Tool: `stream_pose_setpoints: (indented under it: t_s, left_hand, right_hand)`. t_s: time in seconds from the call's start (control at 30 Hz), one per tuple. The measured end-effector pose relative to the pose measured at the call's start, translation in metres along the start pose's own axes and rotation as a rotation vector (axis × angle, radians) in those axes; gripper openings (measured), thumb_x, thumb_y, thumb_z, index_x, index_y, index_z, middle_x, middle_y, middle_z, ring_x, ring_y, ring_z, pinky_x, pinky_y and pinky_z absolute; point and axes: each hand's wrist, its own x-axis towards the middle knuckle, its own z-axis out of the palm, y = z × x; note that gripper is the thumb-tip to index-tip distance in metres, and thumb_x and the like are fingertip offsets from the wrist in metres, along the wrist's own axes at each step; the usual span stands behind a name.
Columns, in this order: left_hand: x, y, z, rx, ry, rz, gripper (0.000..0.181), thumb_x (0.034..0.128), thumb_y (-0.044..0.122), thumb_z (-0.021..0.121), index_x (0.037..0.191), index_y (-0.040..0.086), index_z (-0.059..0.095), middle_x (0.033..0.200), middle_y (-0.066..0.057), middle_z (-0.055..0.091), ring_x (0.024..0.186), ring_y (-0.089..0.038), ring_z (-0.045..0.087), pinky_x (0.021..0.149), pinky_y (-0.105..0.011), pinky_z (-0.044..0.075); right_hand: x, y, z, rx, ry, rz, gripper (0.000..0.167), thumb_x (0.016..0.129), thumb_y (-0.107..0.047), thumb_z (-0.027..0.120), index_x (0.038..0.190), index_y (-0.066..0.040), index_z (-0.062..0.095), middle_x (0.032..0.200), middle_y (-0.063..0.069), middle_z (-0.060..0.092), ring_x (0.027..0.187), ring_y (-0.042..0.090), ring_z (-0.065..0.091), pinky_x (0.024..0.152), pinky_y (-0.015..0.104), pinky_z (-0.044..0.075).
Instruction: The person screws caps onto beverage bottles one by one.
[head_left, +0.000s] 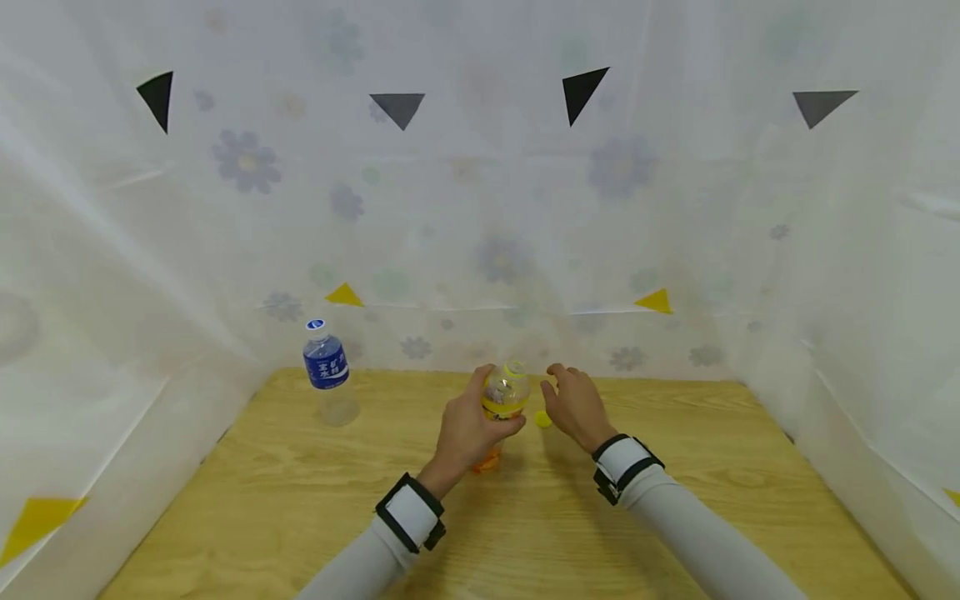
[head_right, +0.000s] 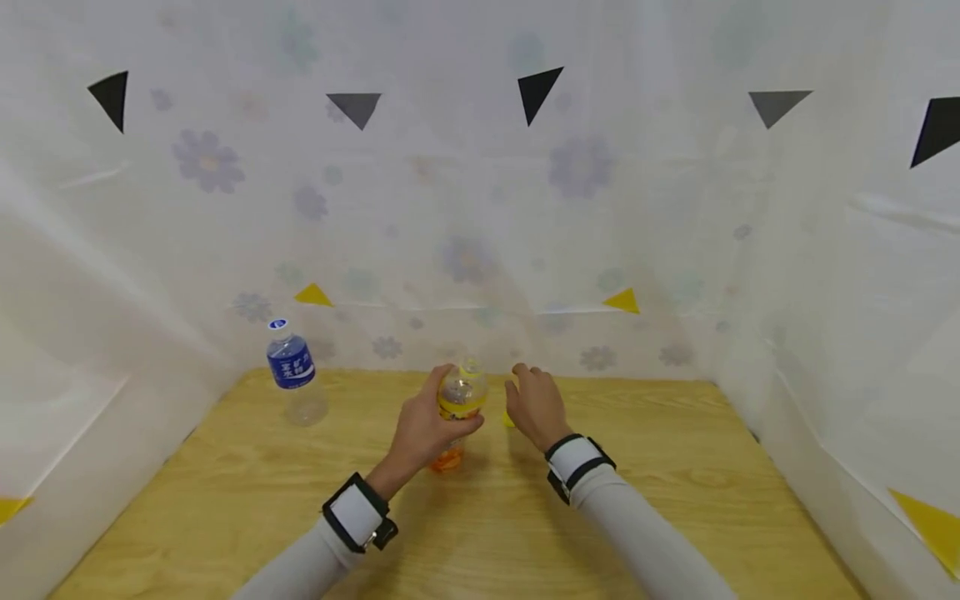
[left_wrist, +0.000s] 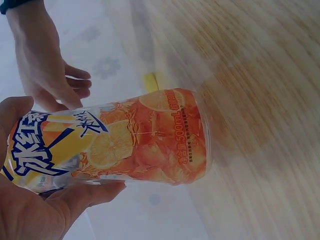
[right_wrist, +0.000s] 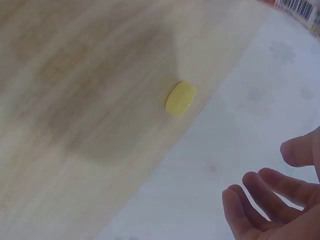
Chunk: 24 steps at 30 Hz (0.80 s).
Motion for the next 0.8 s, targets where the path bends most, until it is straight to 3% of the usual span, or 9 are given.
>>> stream_pose_setpoints:
  t_s: [0.2,0.4,0.63,0.8]
  left_hand:
    - [0.000,0.000,-0.002,-0.008,0.005,-0.002,0.078,0.0794,0.035,0.086,0.145,0.018,0.047,0.114,-0.008,0.072,0.094,-0.022,0.072,0.075,-0.037,0.059]
    - [0.000,0.000,0.000,-0.017,-0.004,-0.012,0.079,0.0786,0.033,0.087,0.145,0.018,0.047,0.114,-0.006,0.072,0.093,-0.021,0.072,0.075,-0.036,0.059]
    - [-0.001,0.002,0.002,-0.012,-0.008,0.001,0.081,0.0784,0.036,0.087,0.146,0.016,0.047,0.114,-0.007,0.072,0.093,-0.022,0.072,0.075,-0.036,0.059]
    - [-0.001,0.002,0.001,-0.006,-0.007,0.001,0.080,0.0789,0.034,0.087,0.146,0.016,0.047,0.114,-0.007,0.072,0.093,-0.022,0.072,0.075,-0.037,0.059]
  right_hand:
    - [0.013,0.001,0.012,-0.039,-0.092,0.069,0.039,0.101,-0.021,0.061,0.123,0.011,0.061,0.108,0.031,0.068,0.096,0.044,0.068,0.084,0.054,0.056]
    - [0.008,0.005,0.034,-0.069,-0.224,0.177,0.045,0.095,-0.021,0.068,0.125,0.012,0.059,0.114,0.032,0.066,0.104,0.048,0.065,0.088,0.056,0.054]
    - [-0.002,0.004,0.048,-0.161,-0.269,0.162,0.026,0.079,-0.009,0.074,0.100,0.005,0.066,0.090,0.024,0.066,0.085,0.044,0.063,0.073,0.056,0.054]
    - [-0.004,0.000,0.055,-0.209,-0.300,0.165,0.018,0.078,-0.005,0.072,0.094,0.001,0.067,0.087,0.022,0.064,0.085,0.042,0.062,0.071,0.055,0.054]
